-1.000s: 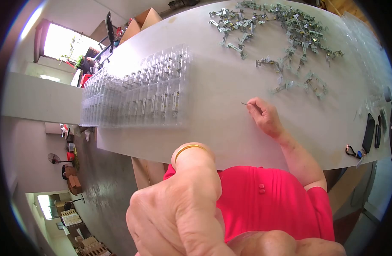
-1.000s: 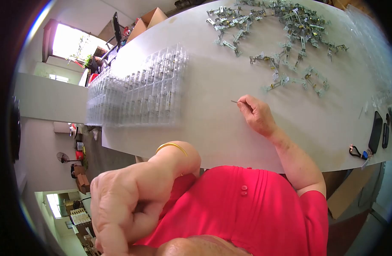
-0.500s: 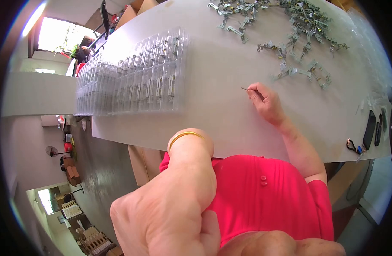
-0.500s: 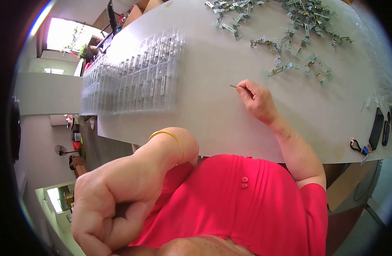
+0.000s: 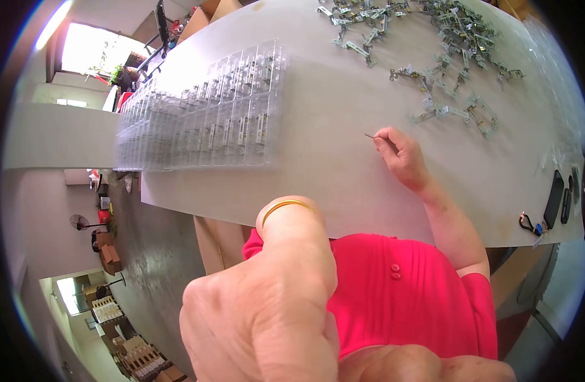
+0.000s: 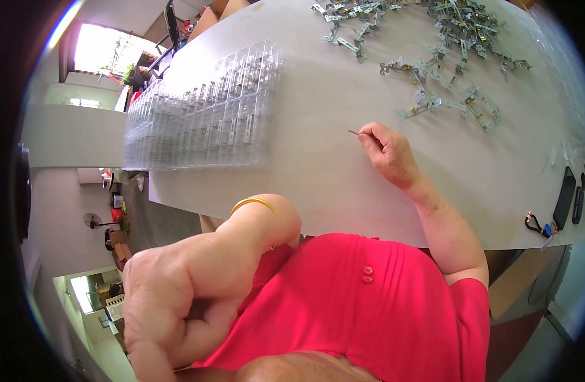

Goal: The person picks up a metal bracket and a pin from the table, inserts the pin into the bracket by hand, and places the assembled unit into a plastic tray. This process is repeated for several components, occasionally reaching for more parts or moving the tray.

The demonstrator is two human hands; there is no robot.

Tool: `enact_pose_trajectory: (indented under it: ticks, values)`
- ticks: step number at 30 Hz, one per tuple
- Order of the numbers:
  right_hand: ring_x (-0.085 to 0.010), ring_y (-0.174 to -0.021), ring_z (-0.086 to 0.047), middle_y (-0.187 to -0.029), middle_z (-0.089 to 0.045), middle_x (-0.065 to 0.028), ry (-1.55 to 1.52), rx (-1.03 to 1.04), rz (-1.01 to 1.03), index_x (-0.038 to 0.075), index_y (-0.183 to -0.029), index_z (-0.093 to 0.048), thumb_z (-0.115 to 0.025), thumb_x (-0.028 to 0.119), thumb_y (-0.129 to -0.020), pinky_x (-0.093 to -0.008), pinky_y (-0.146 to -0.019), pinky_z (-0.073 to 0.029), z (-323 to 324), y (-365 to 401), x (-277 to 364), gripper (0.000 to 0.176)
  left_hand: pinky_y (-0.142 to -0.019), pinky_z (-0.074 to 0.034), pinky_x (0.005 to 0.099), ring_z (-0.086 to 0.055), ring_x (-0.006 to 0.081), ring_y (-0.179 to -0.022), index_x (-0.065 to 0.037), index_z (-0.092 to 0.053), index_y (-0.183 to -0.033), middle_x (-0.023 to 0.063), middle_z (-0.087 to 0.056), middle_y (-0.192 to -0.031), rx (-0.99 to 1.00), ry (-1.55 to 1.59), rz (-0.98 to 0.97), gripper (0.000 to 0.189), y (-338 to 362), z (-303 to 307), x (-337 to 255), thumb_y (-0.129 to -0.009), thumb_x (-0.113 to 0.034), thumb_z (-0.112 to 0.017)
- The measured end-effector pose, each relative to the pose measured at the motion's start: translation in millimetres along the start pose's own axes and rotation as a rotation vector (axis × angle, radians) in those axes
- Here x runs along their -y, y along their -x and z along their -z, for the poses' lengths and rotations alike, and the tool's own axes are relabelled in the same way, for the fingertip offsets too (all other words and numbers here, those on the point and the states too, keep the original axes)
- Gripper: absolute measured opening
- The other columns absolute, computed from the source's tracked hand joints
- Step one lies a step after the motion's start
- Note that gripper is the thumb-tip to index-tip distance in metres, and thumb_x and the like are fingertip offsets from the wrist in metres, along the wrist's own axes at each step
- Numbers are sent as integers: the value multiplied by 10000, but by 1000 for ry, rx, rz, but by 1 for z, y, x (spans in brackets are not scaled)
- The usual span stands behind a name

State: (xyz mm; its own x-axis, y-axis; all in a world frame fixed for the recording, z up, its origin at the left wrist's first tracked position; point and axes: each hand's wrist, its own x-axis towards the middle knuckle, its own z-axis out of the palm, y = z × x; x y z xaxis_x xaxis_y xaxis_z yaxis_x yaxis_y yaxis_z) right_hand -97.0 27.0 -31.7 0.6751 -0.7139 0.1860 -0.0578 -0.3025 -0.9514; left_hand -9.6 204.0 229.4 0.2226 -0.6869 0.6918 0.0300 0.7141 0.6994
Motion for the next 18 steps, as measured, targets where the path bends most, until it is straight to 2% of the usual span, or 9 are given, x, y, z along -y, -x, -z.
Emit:
enact_pose_trajectory:
  ticks: [2, 4, 5, 7, 8, 10, 11, 16, 18]
  values:
    - [-151, -600, -497, -717, -579, -64, 1, -5, 14, 37, -934, -598, -630, 80, -939, -303, -562, -412, 0, 0, -1, 54, -524, -126, 305, -197, 68, -513, -201, -616, -482, -126, -239, -454, 142, 88, 12, 312, 4, 16, 12, -752, -310, -728]
    - [-150, -599, -494, -714, -576, -63, 5, -10, 26, 37, -935, -597, -630, 80, -940, -302, -561, -413, 0, 0, -1, 54, -515, -137, 308, -188, 59, -508, -197, -621, -461, -129, -264, -447, 159, 536, -501, 318, 4, 17, 34, -733, -306, -744]
    - [-146, -597, -489, -709, -571, -61, 2, -10, 27, 36, -935, -597, -628, 79, -942, -299, -560, -412, 0, 0, 0, 54, -515, -137, 308, -188, 59, -508, -197, -621, -461, -129, -264, -447, 160, 536, -501, 318, 5, 15, 26, -733, -306, -744]
    - [-142, -594, -484, -705, -567, -59, 0, -10, 28, 35, -935, -596, -626, 78, -943, -297, -559, -411, -1, 0, 0, 53, -501, -142, 304, -160, 52, -482, -153, -577, -451, -117, -270, -454, 42, -175, 80, 333, 3, 9, 2, -729, -218, -749]
    - [-137, -592, -479, -698, -561, -56, -9, -18, 21, 34, -936, -596, -624, 75, -945, -294, -557, -409, -2, 0, 0, 51, -501, -142, 304, -160, 52, -482, -153, -577, -451, -117, -270, -454, 39, -175, 82, 333, 1, 8, 10, -729, -218, -749]
    - [-132, -590, -473, -691, -555, -54, -18, -17, 6, 34, -937, -595, -622, 73, -946, -290, -555, -407, -2, 2, 0, 49, -482, -203, 312, -183, 63, -482, -104, -592, -526, -97, -244, -479, 195, 514, -624, 251, -4, 5, 34, -666, -212, -770]
    - [-128, -590, -472, -687, -552, -52, -13, -1, -13, 34, -939, -596, -621, 73, -947, -287, -554, -406, 0, 2, 2, 47, -482, -203, 312, -183, 63, -482, -104, -592, -526, -97, -244, -479, 187, 512, -622, 251, -2, 5, 31, -666, -212, -770]
    - [-116, -589, -468, -680, -546, -45, -1, -6, -11, 37, -945, -597, -620, 75, -949, -279, -549, -404, 0, 2, 3, 45, -458, -284, 350, -220, 79, -492, -87, -629, -631, -64, -223, -495, 217, -73, -103, 223, 6, 14, -5, -629, -253, -778]
    - [-116, -589, -469, -680, -546, -44, 5, -13, 2, 39, -949, -602, -622, 79, -949, -279, -551, -407, -1, 2, 2, 45, -452, -310, 375, -236, 85, -498, -99, -641, -665, -54, -219, -495, 205, -84, -199, 220, 12, 21, -4, -621, -271, -772]
